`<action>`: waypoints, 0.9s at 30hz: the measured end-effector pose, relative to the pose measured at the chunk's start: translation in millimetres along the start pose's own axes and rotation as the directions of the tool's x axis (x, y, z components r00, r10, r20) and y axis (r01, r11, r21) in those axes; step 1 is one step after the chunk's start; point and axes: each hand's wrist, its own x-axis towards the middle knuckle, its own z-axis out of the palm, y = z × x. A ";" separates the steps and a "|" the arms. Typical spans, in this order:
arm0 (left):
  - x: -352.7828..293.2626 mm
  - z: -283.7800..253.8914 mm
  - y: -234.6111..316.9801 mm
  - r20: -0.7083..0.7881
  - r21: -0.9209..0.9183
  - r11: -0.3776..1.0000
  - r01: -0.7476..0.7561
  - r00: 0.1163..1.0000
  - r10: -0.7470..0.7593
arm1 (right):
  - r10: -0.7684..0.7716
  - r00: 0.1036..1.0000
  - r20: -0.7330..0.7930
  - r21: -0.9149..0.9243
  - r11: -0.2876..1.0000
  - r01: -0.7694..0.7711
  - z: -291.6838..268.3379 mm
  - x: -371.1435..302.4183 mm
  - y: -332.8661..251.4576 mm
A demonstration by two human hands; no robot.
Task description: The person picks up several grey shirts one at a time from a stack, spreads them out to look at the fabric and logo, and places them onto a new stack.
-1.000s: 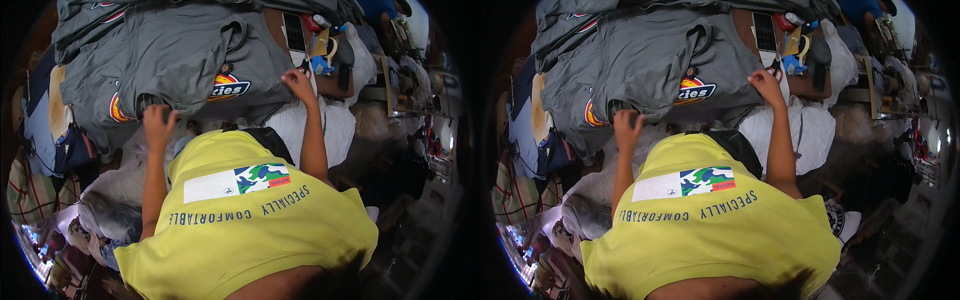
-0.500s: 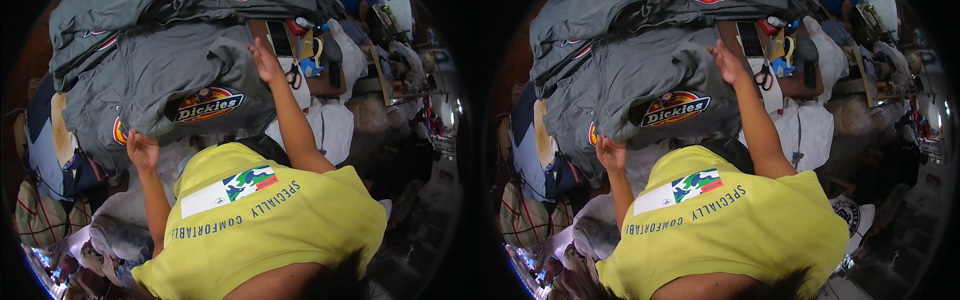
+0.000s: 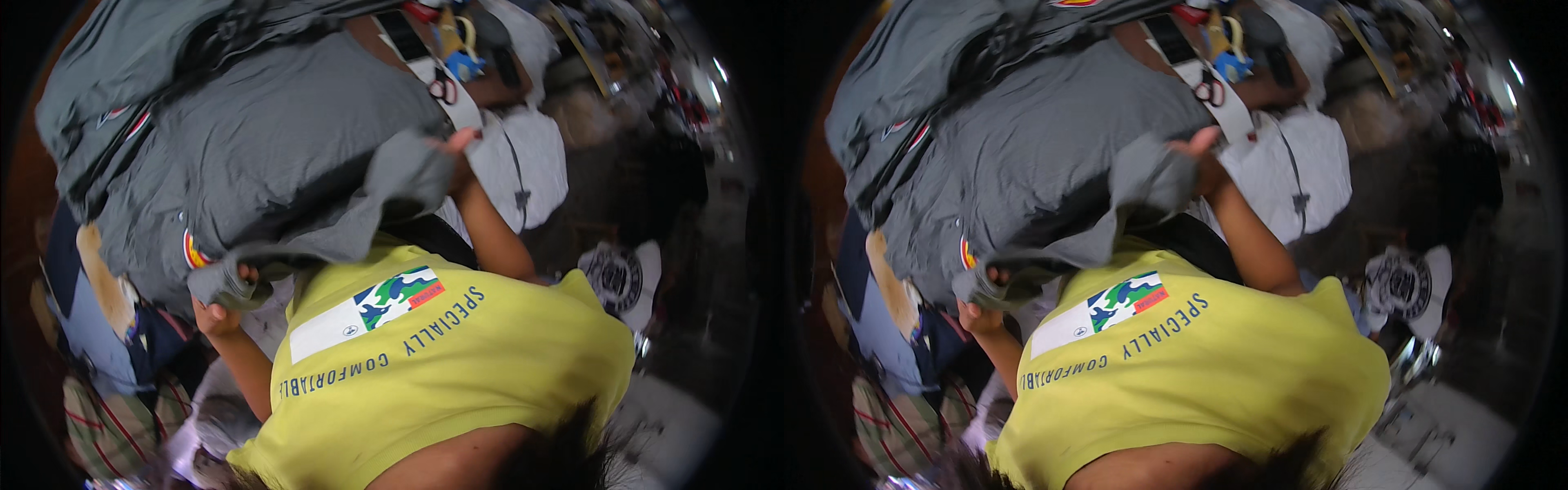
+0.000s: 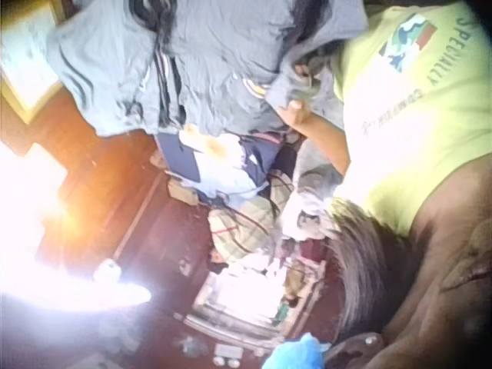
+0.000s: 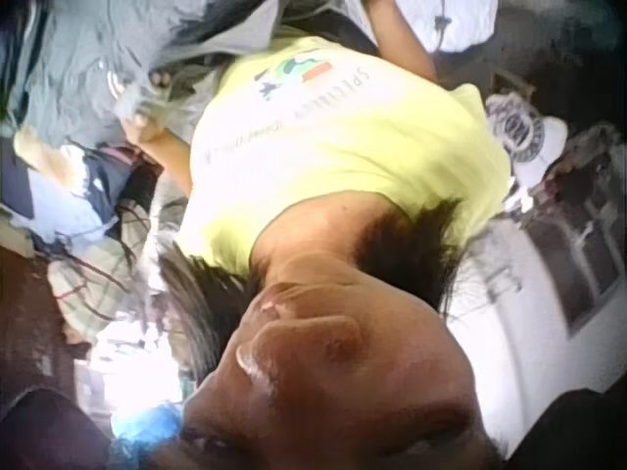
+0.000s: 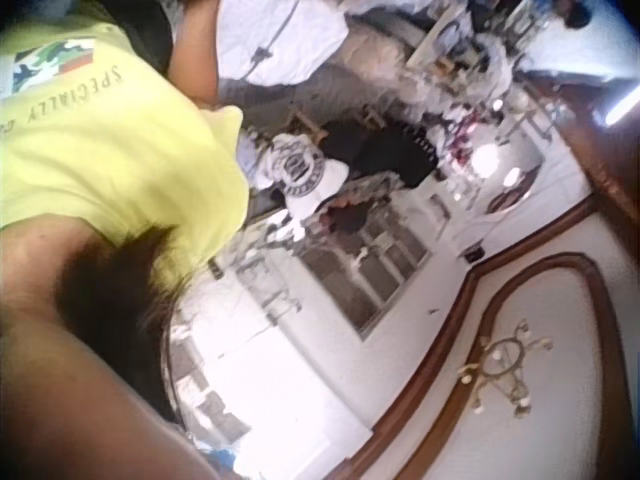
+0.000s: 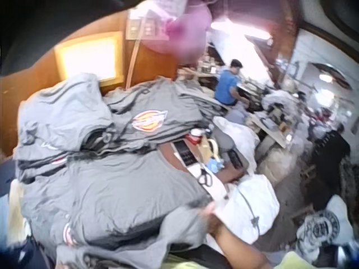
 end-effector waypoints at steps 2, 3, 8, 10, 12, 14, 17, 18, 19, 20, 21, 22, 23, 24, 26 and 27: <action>-10.6 -14.9 -0.6 0.030 -0.164 0.986 0.021 0.999 -0.016 | 0.046 0.999 -0.018 -0.148 0.988 -0.048 -3.4 -7.0 20.1; -13.4 -15.5 2.5 -0.002 -0.250 0.968 -0.007 1.000 0.006 | 0.028 0.997 -0.070 -0.200 0.979 -0.042 5.4 -10.2 26.1; -12.8 -13.2 6.0 -0.258 -0.121 0.989 0.086 0.959 -0.115 | -0.067 0.986 -0.153 0.009 0.998 0.069 42.0 -11.1 35.5; -1.1 2.2 8.6 -0.256 0.053 0.961 0.270 0.934 -0.249 | 0.074 0.961 -0.266 -0.329 0.930 -0.163 49.4 -10.8 58.7; -7.8 -23.8 11.8 -0.312 -0.066 0.971 0.230 0.920 -0.239 | 0.007 0.924 -0.382 -0.208 0.974 -0.093 58.5 -15.3 57.9; -15.3 -44.5 11.8 -0.390 -0.207 0.975 0.085 0.907 -0.162 | -0.109 0.905 -0.411 -0.231 0.973 0.012 64.2 -17.9 40.9; -13.3 -47.4 20.2 -0.357 -0.138 0.981 0.134 0.917 -0.175 | -0.278 0.813 -0.511 -0.403 0.913 0.059 45.0 -44.0 16.1; -11.5 -47.0 22.9 -0.337 -0.114 0.979 0.168 0.921 -0.197 | -0.279 0.811 -0.514 -0.406 0.912 0.057 43.4 -48.5 11.5; -10.3 -44.3 26.5 -0.321 -0.118 0.978 0.170 0.926 -0.200 | -0.281 0.807 -0.519 -0.407 0.912 0.055 47.4 -49.4 8.4; -9.4 -40.4 31.2 -0.262 -0.137 0.980 0.146 0.949 -0.178 | -0.283 0.803 -0.524 -0.409 0.911 0.054 50.7 -49.8 4.3; -9.0 -34.0 36.0 -0.202 -0.157 0.980 0.122 0.967 -0.153 | -0.298 0.827 -0.478 -0.407 0.909 0.092 55.8 -51.8 -2.2; -11.1 -27.6 37.8 -0.148 -0.173 0.980 0.096 0.981 -0.122 | -0.306 0.851 -0.426 -0.398 0.909 0.128 73.0 -44.5 -8.0; -16.2 -23.2 29.0 -0.221 -0.229 0.973 0.017 0.973 -0.069 | -0.316 0.868 -0.383 -0.381 0.910 0.163 86.5 -39.2 -11.2; -14.9 -14.8 17.4 -0.196 -0.209 0.974 0.093 0.971 -0.135 | -0.331 0.864 -0.378 -0.405 0.899 0.167 93.0 -31.8 -16.0; -11.3 7.8 0.3 -0.156 -0.160 0.952 0.261 0.945 -0.286 | -0.361 0.851 -0.383 -0.440 0.881 0.176 97.7 -22.9 -19.9; -15.5 0.0 -4.3 -0.116 -0.169 0.962 0.212 0.965 -0.233 | -0.371 0.839 -0.398 -0.488 0.860 0.150 94.7 -20.7 -21.4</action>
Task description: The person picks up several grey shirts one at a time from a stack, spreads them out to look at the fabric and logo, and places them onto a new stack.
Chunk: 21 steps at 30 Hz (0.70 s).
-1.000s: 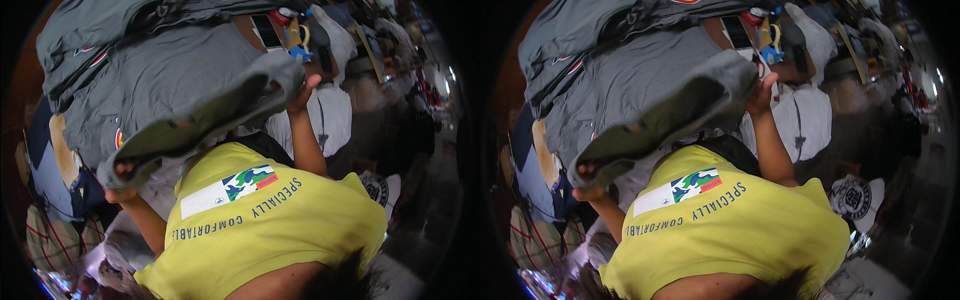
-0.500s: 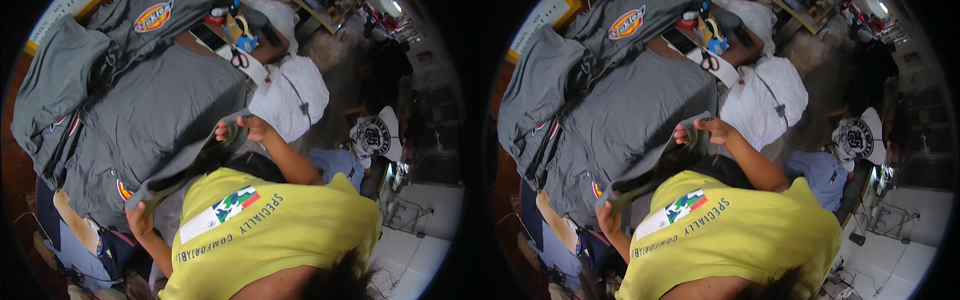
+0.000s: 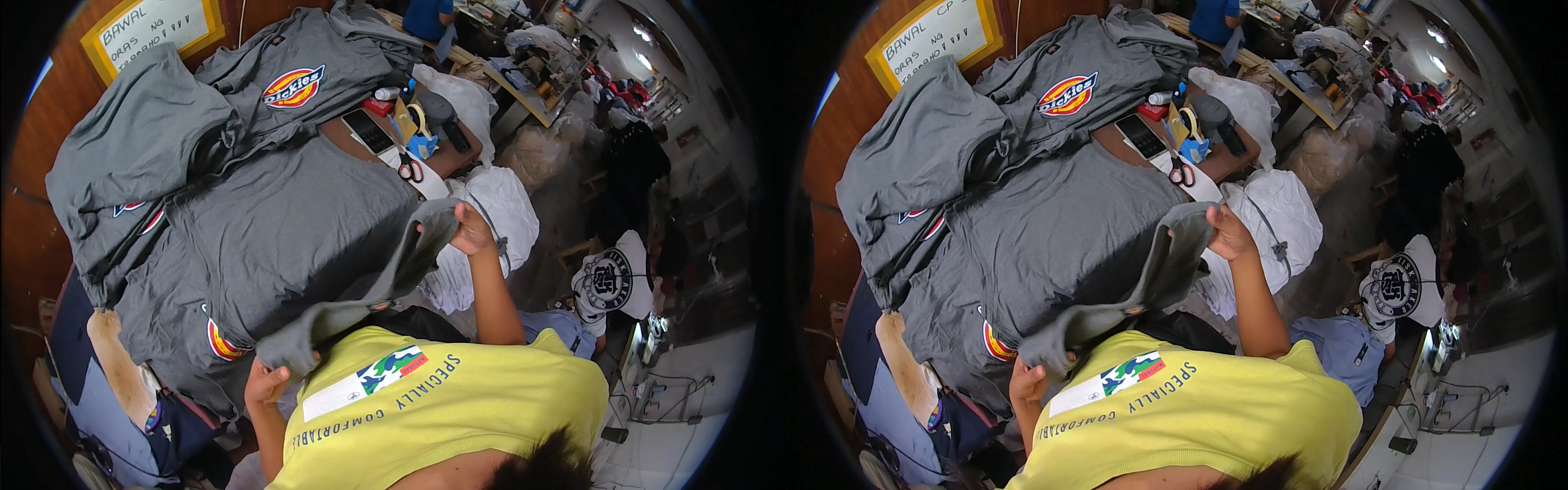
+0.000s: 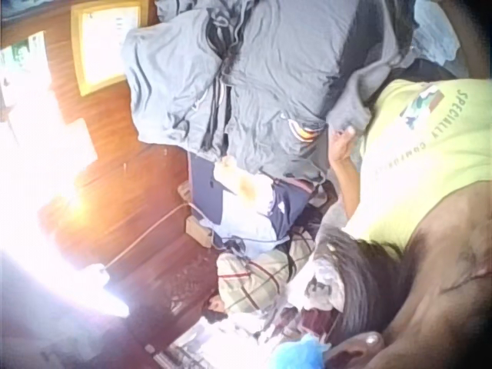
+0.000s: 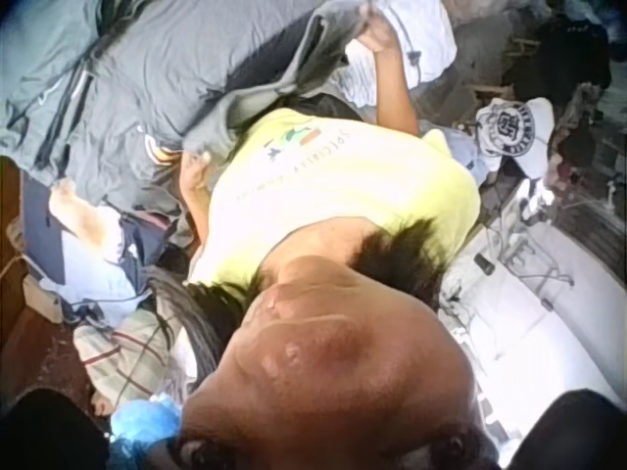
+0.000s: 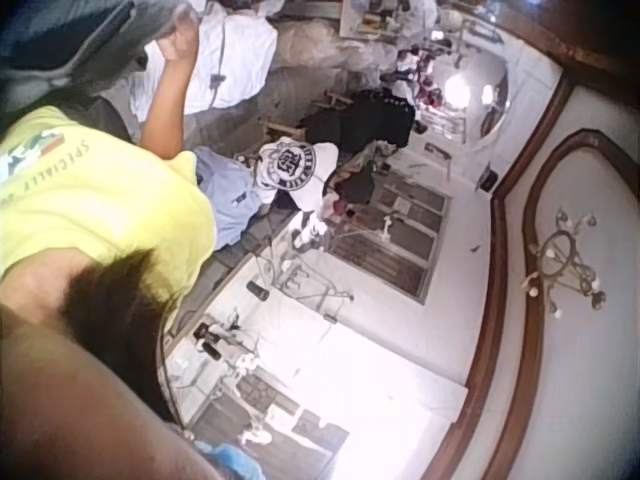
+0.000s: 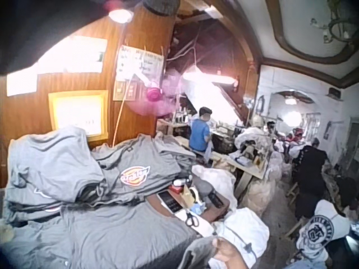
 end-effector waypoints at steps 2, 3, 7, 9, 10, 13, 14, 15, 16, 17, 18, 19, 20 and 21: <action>-0.4 -21.5 4.4 0.103 -0.032 0.996 -0.081 0.991 0.084 | -0.103 0.995 -0.004 -0.041 0.994 0.103 -4.3 -6.3 -7.7; 0.4 -26.2 16.2 0.149 -0.039 0.983 -0.178 0.972 0.182 | -0.152 0.988 -0.002 -0.064 0.986 0.151 -9.7 -10.0 -14.9; -16.2 -29.1 56.0 0.224 0.041 0.904 -0.426 0.886 0.407 | -0.317 0.891 0.324 0.139 0.948 0.287 -48.4 -12.8 -54.3; -15.4 -50.3 67.9 0.278 0.154 0.844 -0.513 0.842 0.461 | -0.295 0.821 0.489 0.153 0.956 0.252 -52.2 19.5 -71.6; -9.3 -52.8 75.8 0.312 0.199 0.807 -0.556 0.817 0.486 | -0.324 0.811 0.488 0.151 0.946 0.287 -52.4 32.5 -77.1; 52.7 -56.1 81.8 0.187 -0.033 0.851 -0.524 0.833 0.520 | 0.040 0.967 0.253 0.067 0.996 -0.059 -14.3 97.3 -84.2; 85.9 -61.1 85.8 0.157 -0.123 0.857 -0.501 0.843 0.515 | 0.078 0.973 0.217 0.038 0.995 -0.088 -18.3 130.5 -75.8; 117.4 -89.7 84.6 0.078 -0.214 0.877 -0.430 0.887 0.454 | 0.130 0.975 0.182 0.029 0.990 -0.137 -29.0 166.9 -55.6; 151.4 -79.1 95.6 0.068 -0.183 0.956 -0.229 0.967 0.244 | 0.204 0.970 0.129 0.071 0.974 -0.215 -42.6 197.7 -32.8; 179.9 -76.7 99.5 0.047 -0.266 0.943 -0.199 0.975 0.219 | 0.285 0.954 0.092 0.115 0.949 -0.295 -56.1 229.8 -11.6; 201.7 -114.3 99.2 0.057 -0.296 0.933 -0.205 0.971 0.231 | 0.347 0.934 0.078 0.169 0.919 -0.356 -71.6 259.7 11.4; 225.6 -109.5 97.7 -0.046 -0.286 0.947 -0.149 0.989 0.142 | 0.405 0.913 0.048 0.214 0.889 -0.406 -89.6 284.2 27.0; 238.1 -113.8 96.6 -0.114 -0.267 0.955 -0.128 0.988 0.101 | 0.472 0.878 0.078 0.232 0.848 -0.476 -96.8 303.4 39.1; 249.6 -120.3 94.0 -0.176 -0.254 0.962 -0.104 0.982 0.060 | 0.532 0.840 0.106 0.243 0.805 -0.541 -103.2 318.5 48.5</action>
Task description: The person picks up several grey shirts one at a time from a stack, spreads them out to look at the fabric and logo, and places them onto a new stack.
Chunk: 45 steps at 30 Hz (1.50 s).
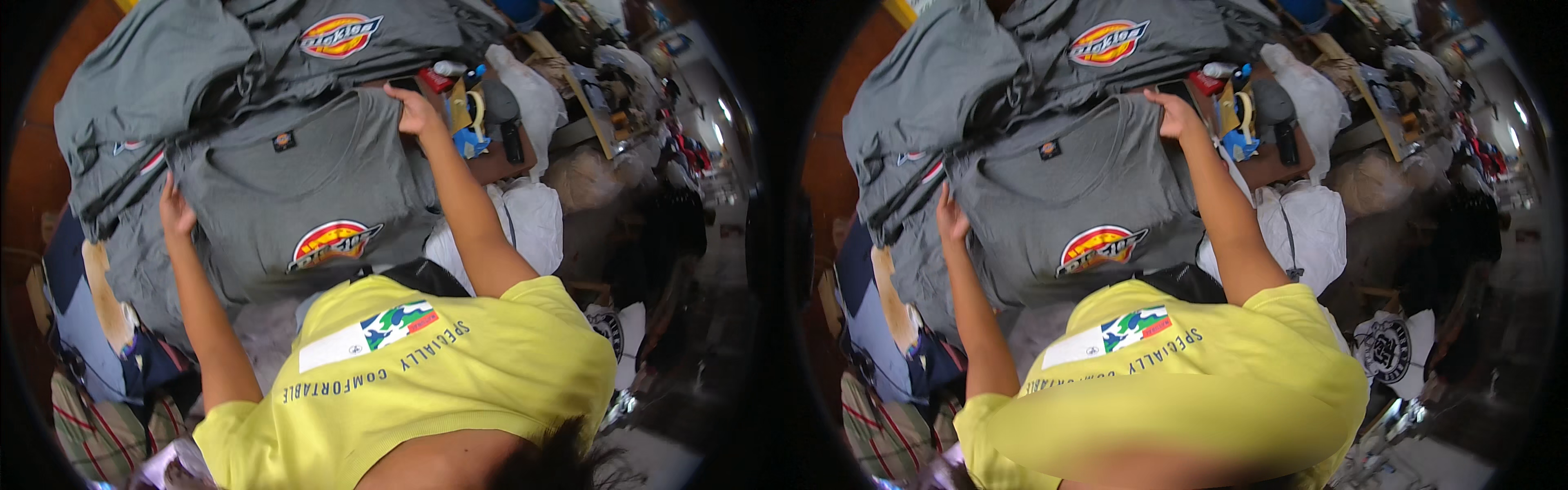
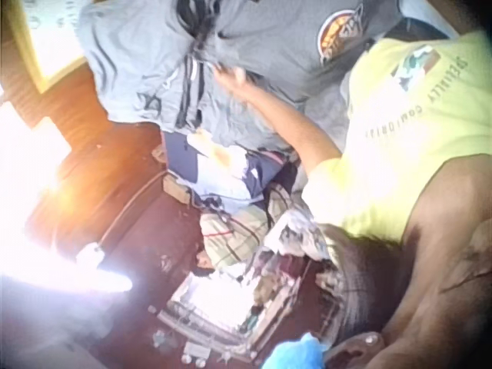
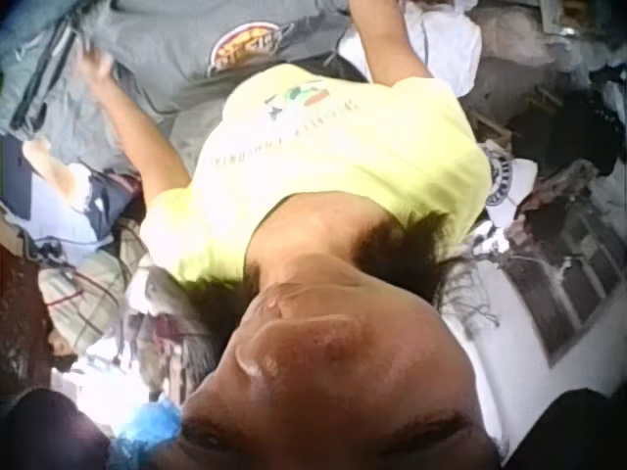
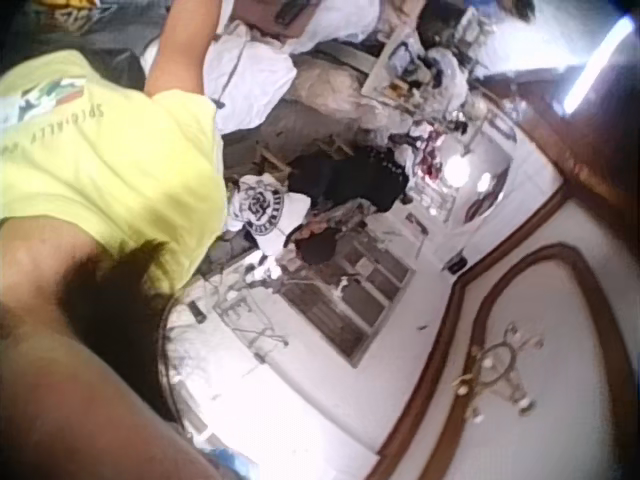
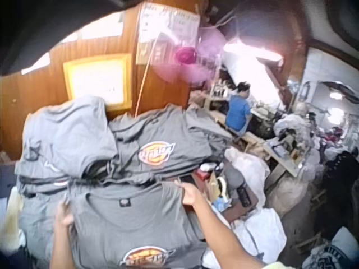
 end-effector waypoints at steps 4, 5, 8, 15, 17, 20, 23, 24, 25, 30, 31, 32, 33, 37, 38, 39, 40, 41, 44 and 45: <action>28.9 -29.1 -2.5 -0.071 0.028 0.996 0.089 0.994 -0.087 | 0.057 0.997 -0.045 -0.066 0.996 -0.060 -27.2 51.9 -4.8; 28.5 -30.1 -1.2 -0.080 0.016 0.995 0.100 0.992 -0.098 | 0.088 0.994 -0.070 -0.087 0.992 -0.094 -29.5 60.5 -5.0; 29.2 -25.8 -3.3 -0.160 0.023 0.992 0.128 0.979 -0.123 | 0.091 0.972 -0.215 -0.144 0.982 -0.123 -29.1 79.3 3.3; 42.5 -16.7 -18.1 -0.402 0.356 0.928 0.112 0.914 0.044 | 0.127 0.981 -0.144 -0.092 0.986 -0.141 -47.2 87.2 7.7; 32.3 6.1 -24.8 -0.491 0.469 0.861 0.196 0.868 0.070 | 0.180 0.979 -0.095 -0.170 0.966 -0.194 -42.0 68.8 1.6; -13.2 5.0 -25.3 -0.554 0.651 0.692 0.310 0.818 0.154 | 0.086 0.976 -0.202 -0.531 0.827 -0.183 -21.0 15.5 -10.9; -106.7 24.7 -38.6 -0.428 0.807 0.532 0.258 0.876 0.224 | -0.085 0.963 -0.254 -0.875 0.445 -0.192 -2.2 -63.8 -15.7; -129.4 7.0 -46.3 -0.418 0.813 0.517 0.267 0.886 0.200 | -0.110 0.946 -0.306 -0.910 0.327 -0.256 1.9 -99.0 -12.8; -149.5 -2.6 -55.5 -0.435 0.816 0.470 0.336 0.893 0.117 | 0.006 0.942 -0.335 -0.879 0.359 -0.315 -23.0 -131.5 -12.2; -222.9 -40.3 -141.6 -0.493 0.801 0.455 0.388 0.860 0.135 | 0.083 0.929 -0.360 -0.828 0.430 -0.359 -73.6 -214.8 53.2; -226.6 -48.3 -155.3 -0.469 0.828 0.426 0.363 0.865 0.175 | 0.044 0.935 -0.351 -0.834 0.440 -0.334 -79.8 -218.2 65.3; -226.0 -47.6 -166.0 -0.464 0.819 0.479 0.317 0.857 0.224 | 0.008 0.941 -0.338 -0.843 0.443 -0.307 -82.4 -217.2 77.0; -223.8 -46.5 -176.8 -0.461 0.806 0.527 0.270 0.844 0.273 | -0.026 0.945 -0.325 -0.851 0.445 -0.280 -84.8 -216.8 86.8; -215.9 -67.8 -189.2 -0.352 0.872 0.440 0.214 0.899 0.262 | -0.077 0.912 -0.403 -0.854 0.391 -0.344 -108.8 -207.9 113.7; -215.8 -72.2 -187.1 -0.347 0.887 0.396 0.238 0.910 0.228 | -0.099 0.904 -0.417 -0.858 0.369 -0.356 -112.5 -205.0 117.0; -212.0 -77.4 -185.2 -0.319 0.926 0.268 0.268 0.932 0.172 | -0.119 0.895 -0.429 -0.863 0.346 -0.368 -115.8 -203.8 119.4; -208.0 -85.3 -182.1 -0.308 0.944 0.162 0.287 0.943 0.128 | -0.135 0.890 -0.436 -0.867 0.328 -0.375 -116.9 -200.9 124.8; -204.6 -92.3 -177.5 -0.306 0.952 0.053 0.303 0.948 0.083 | -0.192 0.913 -0.359 -0.910 0.288 -0.297 -112.5 -199.6 125.8; -194.4 -93.1 -162.5 -0.212 0.918 -0.334 0.212 0.977 0.038 | -0.195 0.888 -0.416 -0.869 0.372 -0.326 -118.2 -202.8 121.8; -194.3 -90.0 -155.8 -0.277 0.859 -0.441 0.261 0.960 0.028 | -0.173 0.891 -0.420 -0.851 0.414 -0.321 -118.4 -200.9 124.7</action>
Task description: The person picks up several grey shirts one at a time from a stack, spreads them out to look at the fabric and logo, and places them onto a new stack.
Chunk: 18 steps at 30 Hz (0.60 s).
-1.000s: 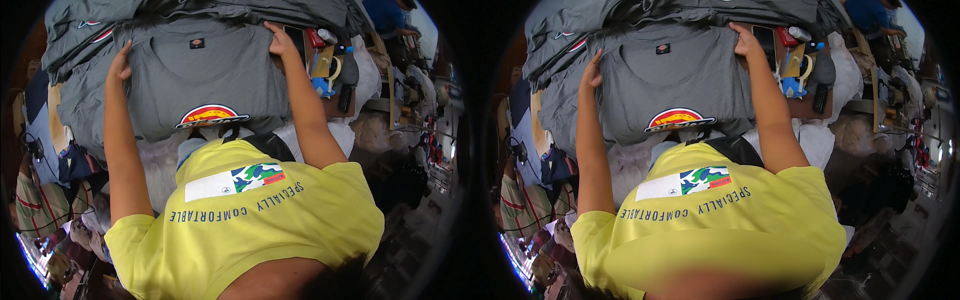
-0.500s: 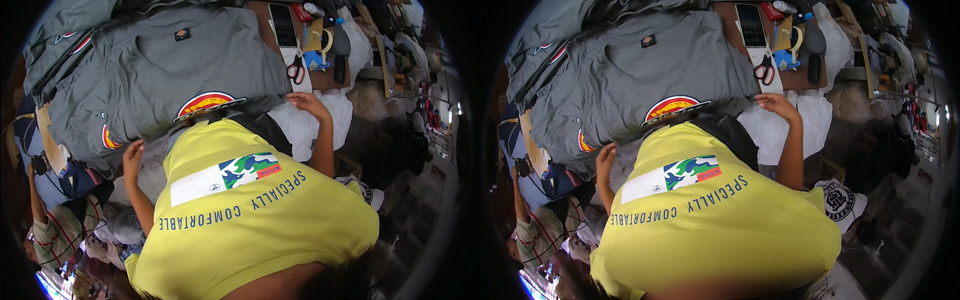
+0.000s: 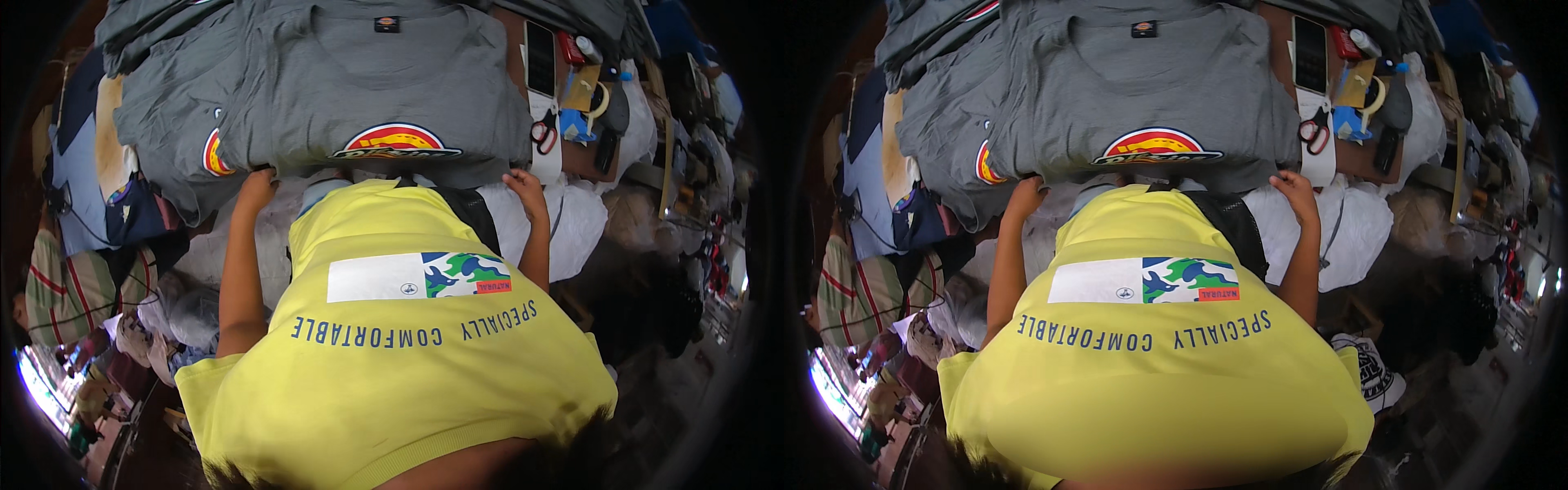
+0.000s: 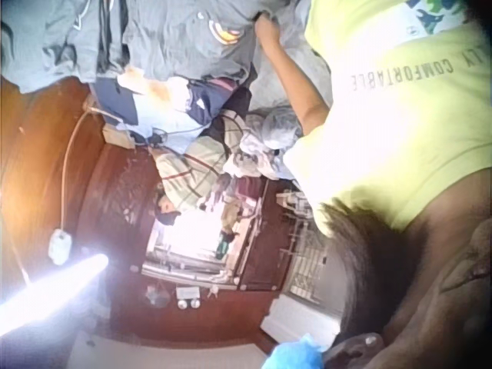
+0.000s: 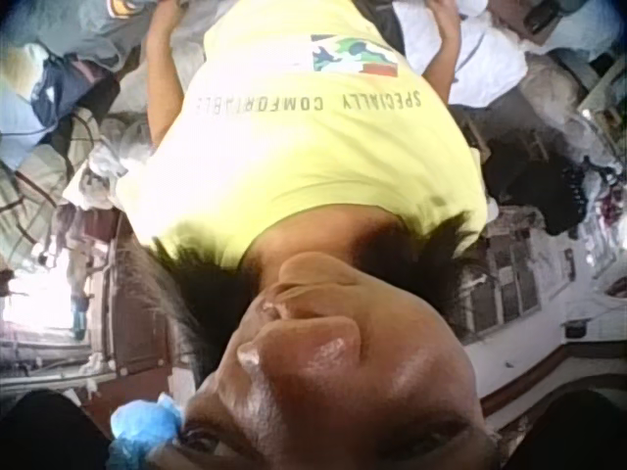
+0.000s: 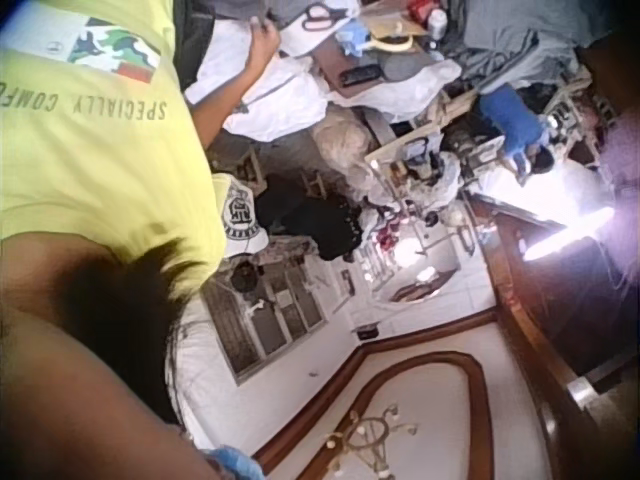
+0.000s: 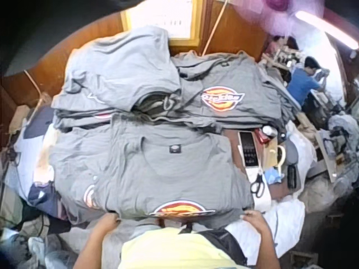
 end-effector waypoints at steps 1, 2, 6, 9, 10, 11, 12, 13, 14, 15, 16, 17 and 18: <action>-0.1 -7.3 2.2 0.035 0.115 0.992 0.045 0.998 -0.049 | 0.012 1.000 0.007 0.043 0.999 -0.012 -0.1 -1.4 -3.1; -0.3 -14.1 5.8 0.050 0.183 0.982 0.037 0.998 -0.047 | 0.028 1.000 0.007 0.086 0.996 -0.029 -2.0 -4.4 -4.6; -25.5 -42.0 11.6 -0.130 0.017 1.000 -0.019 0.991 0.021 | -0.003 0.999 -0.037 0.102 0.995 0.007 -10.3 -16.2 -1.8; -45.3 -46.8 1.8 -0.287 -0.128 0.984 -0.123 0.954 0.082 | 0.029 0.998 -0.053 0.225 0.974 -0.017 -11.5 -25.5 -0.6; -49.6 -48.3 3.8 -0.317 -0.172 0.974 -0.148 0.944 0.087 | 0.040 0.997 -0.062 0.273 0.962 -0.021 -9.6 -28.2 -0.6; -52.6 -48.7 4.8 -0.348 -0.218 0.961 -0.172 0.933 0.088 | 0.048 0.997 -0.068 0.319 0.948 -0.024 -10.3 -30.2 0.4; -53.5 -48.1 4.0 -0.298 -0.316 0.938 -0.143 0.953 0.045 | 0.058 0.995 -0.081 0.345 0.938 -0.026 -12.7 -30.7 7.2; -55.1 -49.2 4.0 -0.246 -0.407 0.908 -0.104 0.969 0.001 | 0.049 0.995 -0.087 0.362 0.932 -0.014 -13.2 -32.0 4.9; -56.0 -49.2 4.7 -0.188 -0.492 0.869 -0.061 0.982 -0.037 | 0.040 0.995 -0.093 0.378 0.926 -0.002 -12.6 -33.7 3.0; -56.5 -49.1 5.5 -0.170 -0.570 0.821 -0.028 0.982 -0.085 | 0.031 0.994 -0.101 0.394 0.919 0.011 -12.2 -35.2 0.5; -57.0 -53.4 10.6 -0.147 -0.642 0.767 0.007 0.980 -0.131 | 0.023 0.994 -0.103 0.378 0.926 0.018 -11.7 -36.7 -4.4; -57.8 -55.7 14.2 -0.119 -0.708 0.705 0.040 0.977 -0.175 | 0.015 0.994 -0.105 0.362 0.932 0.024 -11.8 -38.5 -10.7; -60.3 -57.9 7.0 -0.167 -0.745 0.666 -0.020 0.973 -0.157 | 0.007 0.994 -0.108 0.345 0.938 0.031 -12.4 -40.5 -16.7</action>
